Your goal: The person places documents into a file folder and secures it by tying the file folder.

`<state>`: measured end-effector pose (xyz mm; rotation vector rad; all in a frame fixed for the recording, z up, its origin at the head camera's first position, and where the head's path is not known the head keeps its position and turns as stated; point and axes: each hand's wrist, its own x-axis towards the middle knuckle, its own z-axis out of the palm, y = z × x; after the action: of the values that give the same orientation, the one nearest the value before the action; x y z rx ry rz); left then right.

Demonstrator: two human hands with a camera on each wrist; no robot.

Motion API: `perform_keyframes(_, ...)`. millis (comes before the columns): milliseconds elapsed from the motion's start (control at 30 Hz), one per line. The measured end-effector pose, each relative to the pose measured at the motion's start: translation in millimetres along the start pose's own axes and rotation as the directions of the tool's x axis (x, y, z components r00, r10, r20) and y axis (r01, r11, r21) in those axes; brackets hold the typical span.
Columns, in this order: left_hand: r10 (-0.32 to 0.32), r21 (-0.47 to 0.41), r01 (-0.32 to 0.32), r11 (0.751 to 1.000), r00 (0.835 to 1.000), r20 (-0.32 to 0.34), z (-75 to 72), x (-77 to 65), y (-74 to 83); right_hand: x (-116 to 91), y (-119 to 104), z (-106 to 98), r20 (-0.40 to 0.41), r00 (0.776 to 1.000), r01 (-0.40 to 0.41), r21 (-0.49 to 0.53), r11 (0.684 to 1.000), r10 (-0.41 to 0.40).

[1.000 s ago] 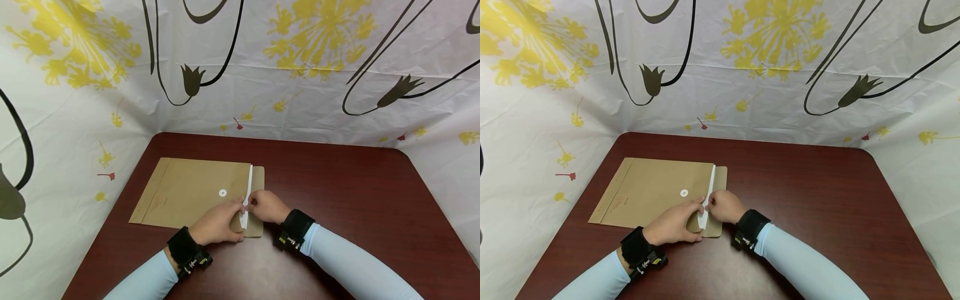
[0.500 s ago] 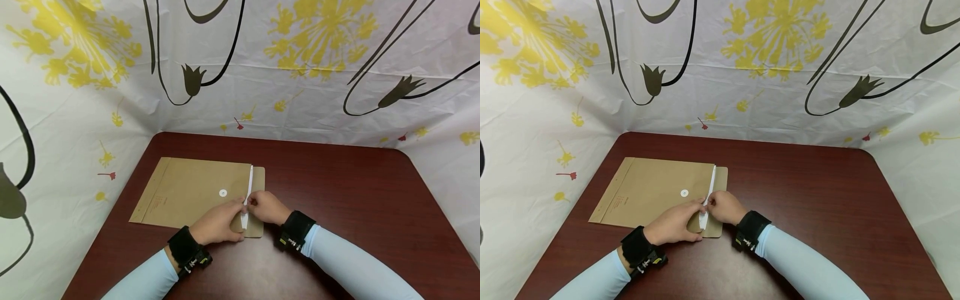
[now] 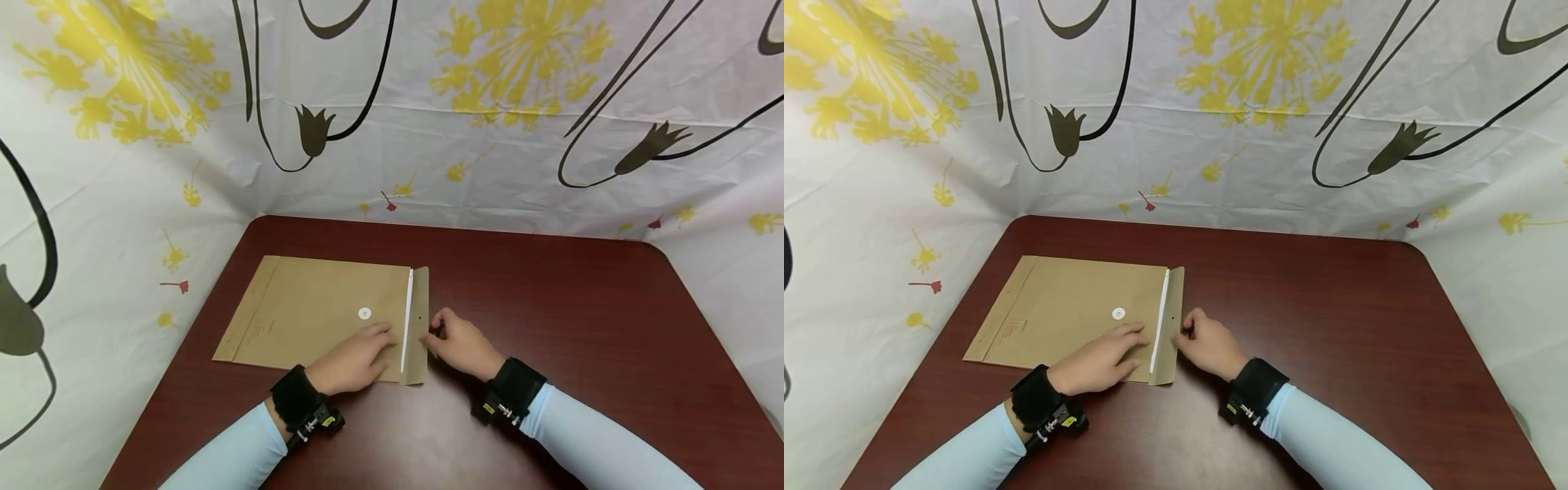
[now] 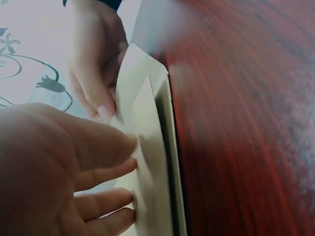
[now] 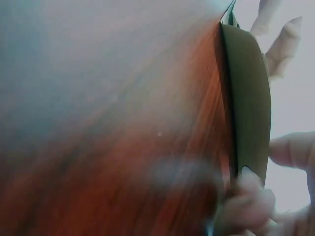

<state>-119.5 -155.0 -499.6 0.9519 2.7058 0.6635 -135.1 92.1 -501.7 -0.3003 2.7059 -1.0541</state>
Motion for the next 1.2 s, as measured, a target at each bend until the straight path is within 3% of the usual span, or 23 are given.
perform_keyframes(167, -0.007, 0.062, 0.006, 0.998, 1.000, 0.012, 1.0, 1.4, 1.3, -5.5, -1.8, 1.6, 0.075, 0.997, 0.026, -0.035, 0.999, -0.023)
perform_keyframes(400, 0.016, 0.068, -0.020, 0.997, 0.999, 0.048, 2.7, 6.2, 4.3, -6.9, 3.2, 2.9, 0.061, 0.995, 0.075, -0.002, 0.997, -0.075)
perform_keyframes(600, 0.059, 0.075, -0.068, 0.995, 0.992, 0.111, 3.1, 7.4, 4.0, -6.4, 9.5, -2.7, 0.066, 0.997, 0.049, 0.031, 0.998, -0.051)
perform_keyframes(700, 0.098, 0.025, -0.101, 0.995, 0.989, 0.112, -1.2, 7.4, 2.0, -6.4, 11.1, -6.3, 0.064, 0.997, 0.029, 0.032, 0.999, -0.031)
perform_keyframes(833, 0.132, -0.059, -0.128, 0.990, 0.988, 0.083, -14.6, 8.7, -10.3, -7.0, 11.5, -11.0, 0.056, 0.998, -0.007, 0.027, 1.000, 0.006)
perform_keyframes(933, 0.125, -0.009, -0.125, 0.992, 0.992, 0.035, -28.6, 8.2, -27.5, -7.9, 11.3, -13.3, 0.063, 0.998, -0.030, 0.042, 0.999, 0.027)
perform_keyframes(1033, 0.071, 0.061, -0.072, 0.996, 0.997, 0.023, -40.9, 5.0, -43.3, -9.0, 11.1, -14.4, 0.074, 0.997, -0.041, 0.067, 0.997, 0.036)
perform_keyframes(1200, -0.011, 0.075, 0.004, 0.997, 0.995, 0.095, -46.8, 1.8, -56.9, -9.7, 12.8, -15.3, 0.087, 0.996, -0.036, 0.092, 0.995, 0.028)
